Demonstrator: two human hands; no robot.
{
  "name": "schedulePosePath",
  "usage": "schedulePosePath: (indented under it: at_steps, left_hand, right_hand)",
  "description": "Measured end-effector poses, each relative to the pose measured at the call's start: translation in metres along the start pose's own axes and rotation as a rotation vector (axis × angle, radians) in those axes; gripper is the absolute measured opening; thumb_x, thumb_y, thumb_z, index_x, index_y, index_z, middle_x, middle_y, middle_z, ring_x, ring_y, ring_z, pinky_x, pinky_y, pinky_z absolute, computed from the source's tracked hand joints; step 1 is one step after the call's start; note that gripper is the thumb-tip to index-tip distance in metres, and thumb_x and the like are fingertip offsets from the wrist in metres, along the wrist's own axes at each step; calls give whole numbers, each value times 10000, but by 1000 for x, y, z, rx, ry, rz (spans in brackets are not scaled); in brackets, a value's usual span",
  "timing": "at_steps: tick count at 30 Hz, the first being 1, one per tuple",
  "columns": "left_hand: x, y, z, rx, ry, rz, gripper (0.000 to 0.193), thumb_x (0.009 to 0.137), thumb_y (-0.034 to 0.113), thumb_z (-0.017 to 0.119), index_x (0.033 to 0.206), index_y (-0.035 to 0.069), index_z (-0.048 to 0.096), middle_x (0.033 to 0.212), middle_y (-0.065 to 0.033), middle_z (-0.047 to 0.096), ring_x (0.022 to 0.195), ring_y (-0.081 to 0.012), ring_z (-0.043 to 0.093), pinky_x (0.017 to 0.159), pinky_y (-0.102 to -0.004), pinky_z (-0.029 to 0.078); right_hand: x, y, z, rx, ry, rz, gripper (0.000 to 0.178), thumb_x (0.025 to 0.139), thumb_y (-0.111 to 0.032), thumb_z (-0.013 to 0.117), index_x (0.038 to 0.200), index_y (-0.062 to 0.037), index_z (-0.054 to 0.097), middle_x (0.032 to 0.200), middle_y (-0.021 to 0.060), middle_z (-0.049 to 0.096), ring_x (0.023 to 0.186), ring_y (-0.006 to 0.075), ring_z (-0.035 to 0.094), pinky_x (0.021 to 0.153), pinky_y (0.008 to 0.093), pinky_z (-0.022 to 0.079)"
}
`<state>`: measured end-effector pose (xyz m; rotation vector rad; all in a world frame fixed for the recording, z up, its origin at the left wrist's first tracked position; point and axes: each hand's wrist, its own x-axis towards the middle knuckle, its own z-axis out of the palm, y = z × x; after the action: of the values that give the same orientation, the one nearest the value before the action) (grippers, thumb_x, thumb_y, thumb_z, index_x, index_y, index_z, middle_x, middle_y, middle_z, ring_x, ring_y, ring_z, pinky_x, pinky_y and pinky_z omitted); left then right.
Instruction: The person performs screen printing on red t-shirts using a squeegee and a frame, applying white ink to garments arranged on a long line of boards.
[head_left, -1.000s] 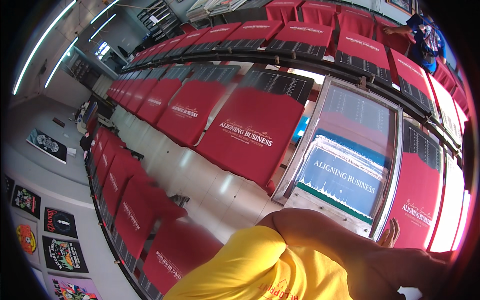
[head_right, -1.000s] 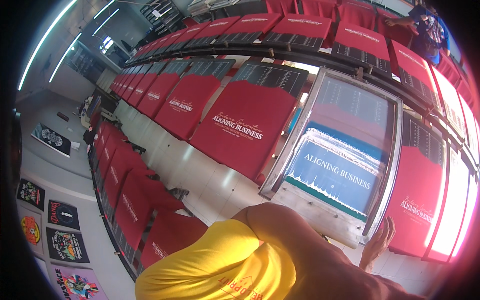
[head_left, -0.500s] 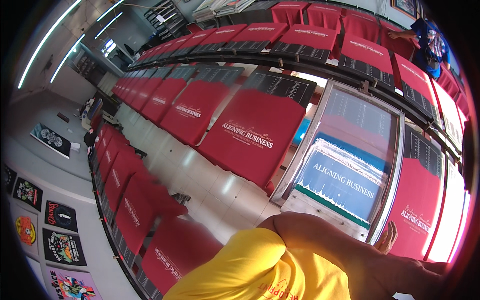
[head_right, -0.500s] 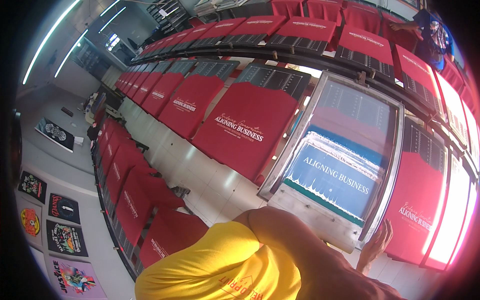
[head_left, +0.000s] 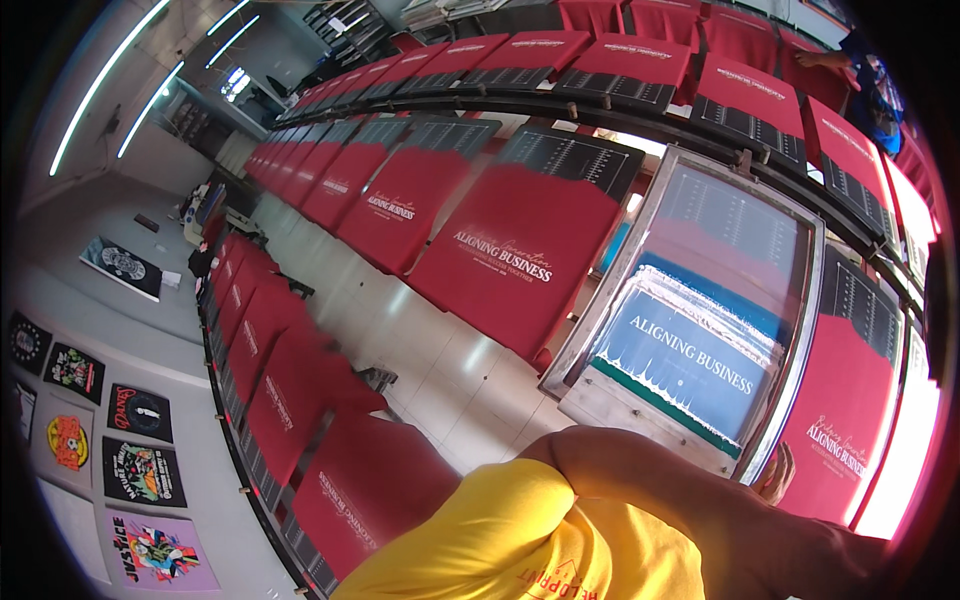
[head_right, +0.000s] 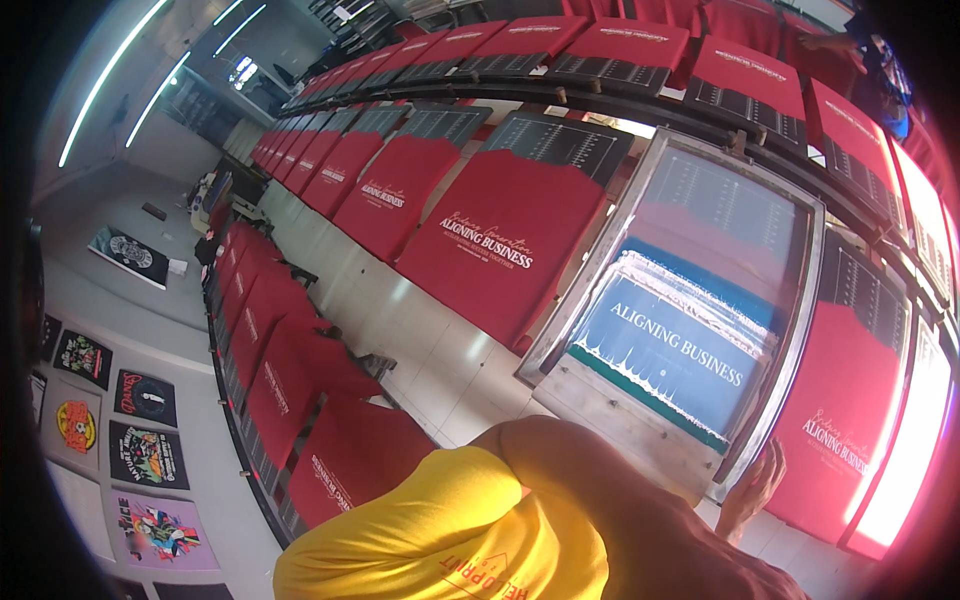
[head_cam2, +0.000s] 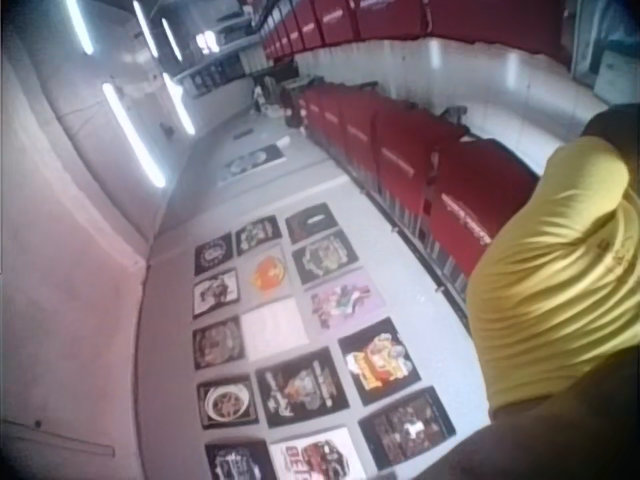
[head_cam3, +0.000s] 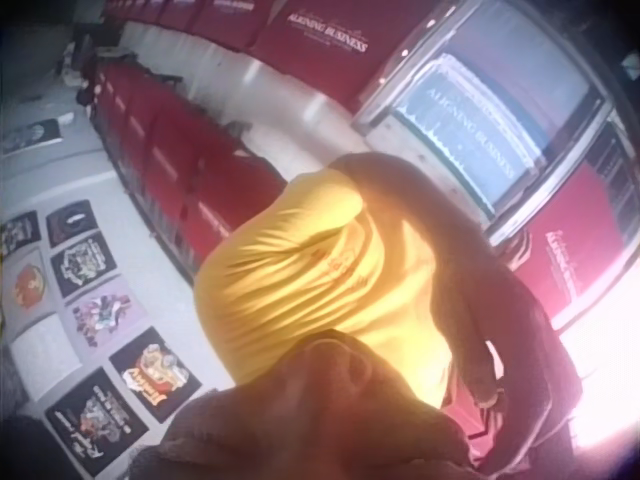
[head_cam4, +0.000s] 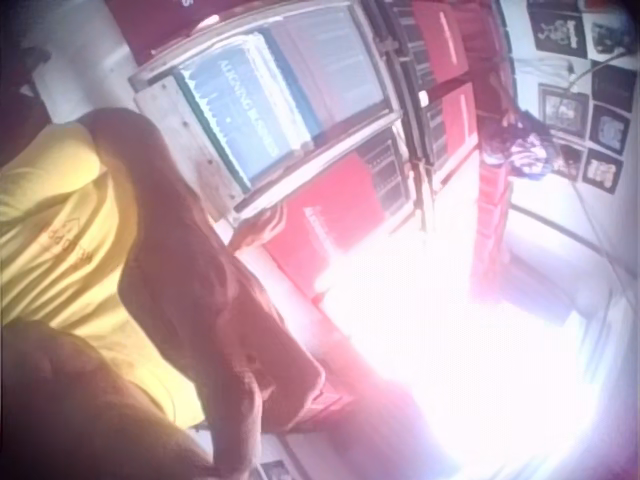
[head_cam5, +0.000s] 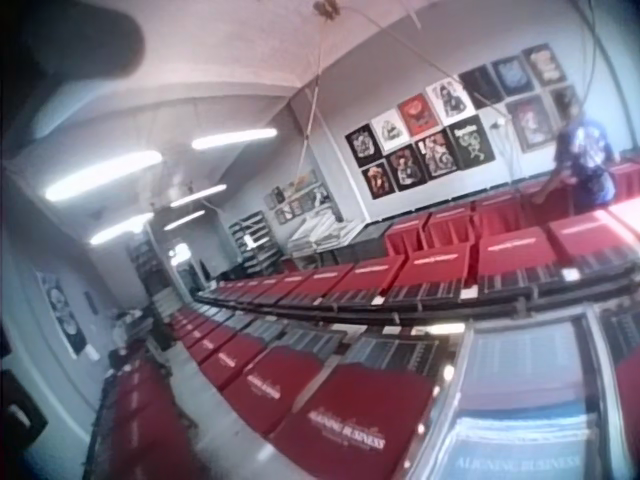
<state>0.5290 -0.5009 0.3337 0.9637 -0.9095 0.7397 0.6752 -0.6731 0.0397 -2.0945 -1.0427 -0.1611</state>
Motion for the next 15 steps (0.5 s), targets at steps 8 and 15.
schedulePosePath:
  at_steps: [8, 15]
  left_hand:
    - [-82, 26, -82, 734, 216, -595, 308, 915, 69, 567, 1222, 63, 575, 1164, -110, 581, 971, -200, 604, 883, -317, 485]
    - [-288, 96, -167, 1900, 589, -941, 292, 888, 36, 550, 1174, -13, 585, 1117, -202, 615, 1062, -360, 590, 914, -418, 477]
  right_hand:
    - [-12, 34, 9, -19, -83, 65, 322, 971, -74, 469, 1274, 13, 532, 1252, 201, 579, 1134, 357, 571, 950, 440, 450]
    - [-27, 37, 13, 31, -143, 338, 318, 995, -158, 499, 1271, -18, 574, 1147, 154, 664, 1025, 265, 648, 811, 328, 512]
